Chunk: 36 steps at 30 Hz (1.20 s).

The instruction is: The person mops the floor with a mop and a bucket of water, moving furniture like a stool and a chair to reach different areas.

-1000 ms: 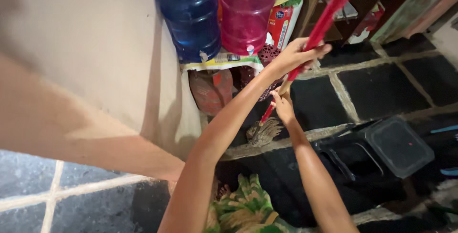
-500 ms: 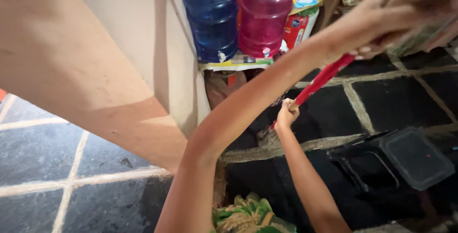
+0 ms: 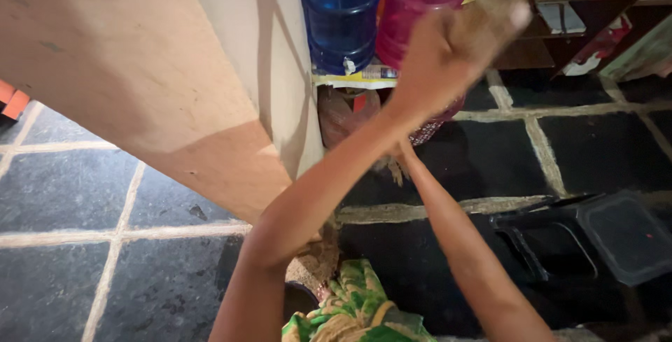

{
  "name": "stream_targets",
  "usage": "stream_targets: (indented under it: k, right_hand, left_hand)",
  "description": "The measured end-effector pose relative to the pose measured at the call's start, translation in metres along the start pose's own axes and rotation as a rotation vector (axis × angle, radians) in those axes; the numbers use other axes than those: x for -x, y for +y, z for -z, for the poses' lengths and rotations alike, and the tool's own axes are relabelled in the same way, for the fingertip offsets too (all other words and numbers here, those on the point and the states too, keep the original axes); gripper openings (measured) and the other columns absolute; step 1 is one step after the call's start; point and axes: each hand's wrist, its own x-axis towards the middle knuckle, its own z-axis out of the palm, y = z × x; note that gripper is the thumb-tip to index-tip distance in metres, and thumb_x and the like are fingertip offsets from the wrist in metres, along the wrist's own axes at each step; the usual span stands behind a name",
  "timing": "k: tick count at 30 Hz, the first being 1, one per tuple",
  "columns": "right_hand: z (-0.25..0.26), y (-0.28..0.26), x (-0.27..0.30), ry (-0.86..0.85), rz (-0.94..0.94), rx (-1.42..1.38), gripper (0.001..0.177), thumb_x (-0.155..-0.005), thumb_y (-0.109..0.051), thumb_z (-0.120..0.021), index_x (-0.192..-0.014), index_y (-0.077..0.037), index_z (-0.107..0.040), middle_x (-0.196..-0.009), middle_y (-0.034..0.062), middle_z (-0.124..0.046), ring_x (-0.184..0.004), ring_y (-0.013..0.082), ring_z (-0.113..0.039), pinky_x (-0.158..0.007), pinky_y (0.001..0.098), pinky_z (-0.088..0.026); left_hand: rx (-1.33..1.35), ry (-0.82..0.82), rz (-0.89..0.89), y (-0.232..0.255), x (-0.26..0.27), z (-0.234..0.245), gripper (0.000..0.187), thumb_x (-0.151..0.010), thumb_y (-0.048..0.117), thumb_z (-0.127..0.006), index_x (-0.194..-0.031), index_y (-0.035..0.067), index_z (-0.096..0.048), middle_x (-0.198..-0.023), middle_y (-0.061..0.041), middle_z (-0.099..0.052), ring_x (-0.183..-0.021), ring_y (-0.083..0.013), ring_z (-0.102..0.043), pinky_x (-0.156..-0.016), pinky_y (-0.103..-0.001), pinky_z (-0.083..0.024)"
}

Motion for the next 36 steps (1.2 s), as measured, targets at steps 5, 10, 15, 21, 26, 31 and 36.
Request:
stream_targets:
  k: [5,10,15,21,26,31,36]
  right_hand:
    - [0.011,-0.001,0.011,-0.201,0.092,0.088,0.048,-0.100,-0.033,-0.070,-0.068,-0.001,-0.056,-0.055,-0.0011,-0.047,-0.051,0.0096,-0.044,-0.049,0.0317,-0.036]
    - [0.032,-0.007,0.049,-0.143,-0.007,-0.070,0.029,-0.094,-0.026,-0.072,-0.077,-0.006,-0.059,-0.054,0.0001,-0.053,-0.049,0.0113,-0.053,-0.048,0.0309,-0.042]
    - [0.049,-0.034,0.070,0.129,0.103,0.112,0.044,-0.095,-0.025,-0.067,-0.059,-0.002,-0.059,-0.053,0.0039,-0.060,-0.050,0.0123,-0.060,-0.051,0.0316,-0.049]
    - [0.046,-0.044,0.050,0.292,0.002,0.245,0.049,-0.098,-0.032,-0.062,-0.060,-0.001,-0.062,-0.052,0.0088,-0.059,-0.049,0.0175,-0.062,-0.051,0.0360,-0.049]
    - [0.047,0.002,-0.017,0.302,0.026,0.282,0.042,-0.097,-0.034,-0.062,-0.069,-0.004,-0.066,-0.059,0.0077,-0.062,-0.056,0.0188,-0.063,-0.056,0.0374,-0.050]
    - [0.041,0.038,-0.069,0.242,-0.027,0.333,0.038,-0.097,-0.037,-0.062,-0.076,-0.006,-0.068,-0.067,0.0093,-0.064,-0.065,0.0215,-0.064,-0.062,0.0392,-0.051]
    - [0.024,0.026,-0.122,0.198,-0.030,0.343,0.036,-0.096,-0.041,-0.062,-0.084,-0.008,-0.070,-0.075,0.0108,-0.067,-0.073,0.0243,-0.066,-0.068,0.0411,-0.051]
  left_hand:
    - [0.128,0.025,0.098,-0.005,-0.059,0.027,0.038,-0.092,0.036,-0.071,-0.065,0.009,-0.062,-0.052,0.001,-0.057,-0.041,-0.0099,-0.056,-0.040,-0.028,-0.043]
    - [0.236,-0.047,0.021,-0.033,-0.070,0.004,0.037,-0.093,0.032,-0.068,-0.066,0.008,-0.061,-0.054,0.000,-0.060,-0.044,-0.0100,-0.059,-0.042,-0.027,-0.045]
    - [0.278,-0.161,-0.028,-0.064,-0.072,-0.031,0.035,-0.094,0.028,-0.064,-0.066,0.007,-0.061,-0.056,-0.001,-0.062,-0.046,-0.0101,-0.062,-0.044,-0.027,-0.047]
    - [0.267,-0.321,-0.072,-0.068,-0.057,-0.037,0.034,-0.096,0.024,-0.060,-0.067,0.006,-0.060,-0.059,-0.002,-0.065,-0.050,-0.0103,-0.065,-0.046,-0.027,-0.050]
    - [0.201,-0.529,-0.060,-0.080,-0.029,-0.050,0.034,-0.098,0.020,-0.057,-0.067,0.005,-0.059,-0.061,-0.003,-0.067,-0.052,-0.0104,-0.067,-0.048,-0.026,-0.052]
    - [-0.155,-0.969,-0.229,-0.091,0.054,-0.044,0.022,-0.088,0.028,-0.076,-0.091,0.006,-0.078,-0.086,-0.010,-0.079,-0.076,-0.0163,-0.075,-0.069,-0.030,-0.060]
    - [0.345,-0.740,-0.257,-0.124,0.044,-0.030,0.024,-0.095,0.032,-0.076,-0.101,0.009,-0.074,-0.093,-0.005,-0.075,-0.079,-0.0188,-0.073,-0.071,-0.035,-0.060]
